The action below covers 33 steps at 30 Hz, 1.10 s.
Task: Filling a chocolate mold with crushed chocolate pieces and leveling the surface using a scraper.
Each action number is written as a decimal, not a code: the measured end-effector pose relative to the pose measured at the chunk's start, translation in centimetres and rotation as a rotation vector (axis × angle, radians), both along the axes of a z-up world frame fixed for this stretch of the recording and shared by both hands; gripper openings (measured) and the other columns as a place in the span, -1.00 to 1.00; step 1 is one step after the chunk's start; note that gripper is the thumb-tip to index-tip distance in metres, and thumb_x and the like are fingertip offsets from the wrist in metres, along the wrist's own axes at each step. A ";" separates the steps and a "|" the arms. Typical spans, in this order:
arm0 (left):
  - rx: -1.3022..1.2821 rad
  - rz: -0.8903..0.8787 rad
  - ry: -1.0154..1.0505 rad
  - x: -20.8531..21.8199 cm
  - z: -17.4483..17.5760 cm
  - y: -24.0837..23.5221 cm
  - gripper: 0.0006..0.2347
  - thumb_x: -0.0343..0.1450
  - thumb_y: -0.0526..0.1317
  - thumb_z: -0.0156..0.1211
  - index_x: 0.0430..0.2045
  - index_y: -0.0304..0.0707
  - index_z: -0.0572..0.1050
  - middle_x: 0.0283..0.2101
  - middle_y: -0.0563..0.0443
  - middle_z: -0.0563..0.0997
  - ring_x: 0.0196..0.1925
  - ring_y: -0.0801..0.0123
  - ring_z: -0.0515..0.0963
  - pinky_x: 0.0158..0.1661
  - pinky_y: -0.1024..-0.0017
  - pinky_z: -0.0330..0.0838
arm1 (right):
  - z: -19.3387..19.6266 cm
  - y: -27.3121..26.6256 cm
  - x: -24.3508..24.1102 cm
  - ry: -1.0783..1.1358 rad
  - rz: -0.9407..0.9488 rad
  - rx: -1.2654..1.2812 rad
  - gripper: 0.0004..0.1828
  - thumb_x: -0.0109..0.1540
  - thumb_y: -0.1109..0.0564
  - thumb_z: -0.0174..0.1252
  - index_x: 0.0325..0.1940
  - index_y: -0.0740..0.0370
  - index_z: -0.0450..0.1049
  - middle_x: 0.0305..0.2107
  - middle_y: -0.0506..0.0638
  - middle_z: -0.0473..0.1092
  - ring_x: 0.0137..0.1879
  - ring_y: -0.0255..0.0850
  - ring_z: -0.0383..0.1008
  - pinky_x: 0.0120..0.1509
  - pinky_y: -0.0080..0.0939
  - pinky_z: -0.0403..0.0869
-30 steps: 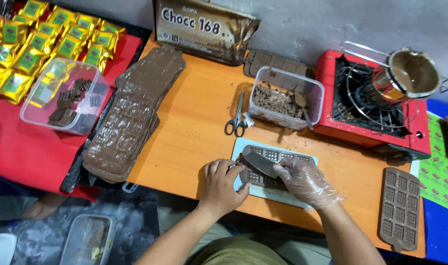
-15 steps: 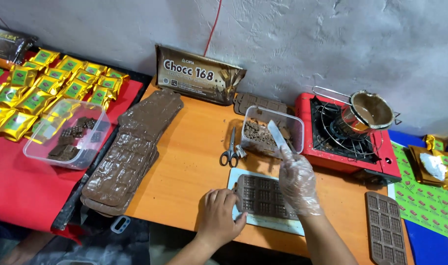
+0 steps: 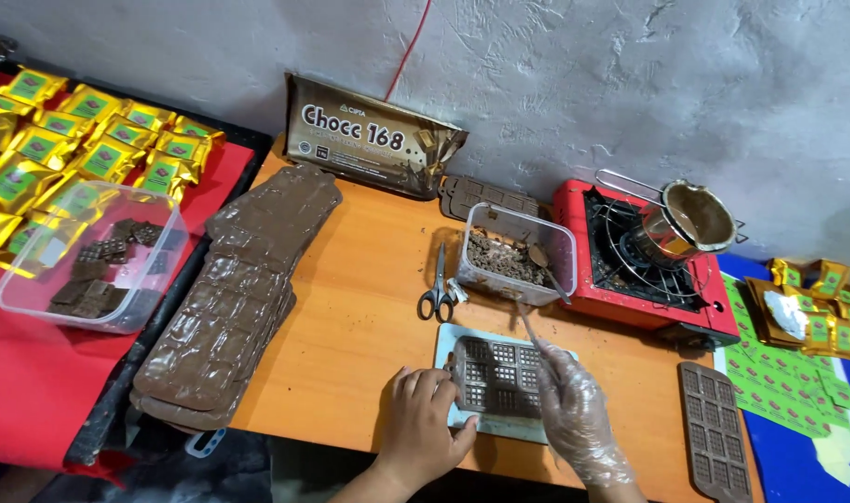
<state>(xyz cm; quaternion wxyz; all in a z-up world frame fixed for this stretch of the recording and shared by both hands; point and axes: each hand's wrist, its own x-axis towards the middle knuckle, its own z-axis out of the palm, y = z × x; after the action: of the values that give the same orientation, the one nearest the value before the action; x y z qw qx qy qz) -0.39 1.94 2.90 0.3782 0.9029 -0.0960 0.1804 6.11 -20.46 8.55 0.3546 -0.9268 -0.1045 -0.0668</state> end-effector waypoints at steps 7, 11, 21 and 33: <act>-0.005 0.002 0.042 0.0 -1.0 -0.3 -0.74 0.28 0.05 0.32 -0.44 -0.07 0.48 -0.16 0.05 0.55 -0.06 0.15 0.50 0.16 -0.02 0.20 | 1.5 2.8 3.3 0.380 -0.045 0.805 -0.49 0.38 0.09 0.00 0.39 0.35 0.29 -0.44 0.03 0.45 -0.46 -0.23 0.43 -0.44 -0.26 0.50; -0.019 0.036 -0.027 -0.2 -0.4 -0.2 -0.77 0.27 0.03 0.34 -0.47 -0.03 0.48 -0.24 0.12 0.54 -0.13 0.22 0.52 0.10 0.09 0.26 | -0.6 3.6 5.7 0.436 -0.134 1.122 -0.48 0.36 0.17 0.03 0.42 0.30 0.24 -0.38 0.04 0.37 -0.47 -0.28 0.37 -0.45 -0.37 0.41; 0.054 0.029 0.004 -0.2 0.5 0.3 -0.76 0.28 0.05 0.36 -0.47 0.02 0.46 -0.25 0.16 0.55 -0.13 0.25 0.54 0.00 0.19 0.30 | -3.4 -2.9 -2.2 0.479 -0.356 0.843 -0.39 0.29 0.07 0.10 0.45 0.22 0.35 -0.40 0.11 0.43 -0.46 -0.19 0.34 -0.45 -0.26 0.25; 0.101 0.041 0.175 0.4 -1.8 -1.4 -0.30 0.31 0.14 0.35 0.26 -0.20 0.23 0.41 -0.13 0.29 0.55 -0.10 0.01 0.43 -0.20 -0.32 | -3.7 -7.4 -8.5 0.232 -0.330 0.927 -0.14 0.24 0.34 -0.03 0.65 0.20 -0.04 -0.05 0.30 0.43 -0.42 -0.17 0.36 -0.40 -0.25 0.33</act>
<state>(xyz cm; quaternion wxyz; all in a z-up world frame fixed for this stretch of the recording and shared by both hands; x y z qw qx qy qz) 0.06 0.50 1.10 0.3354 0.9349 -0.0530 0.1034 -2.42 -27.91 4.83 0.7228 -0.6773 0.1243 -0.0580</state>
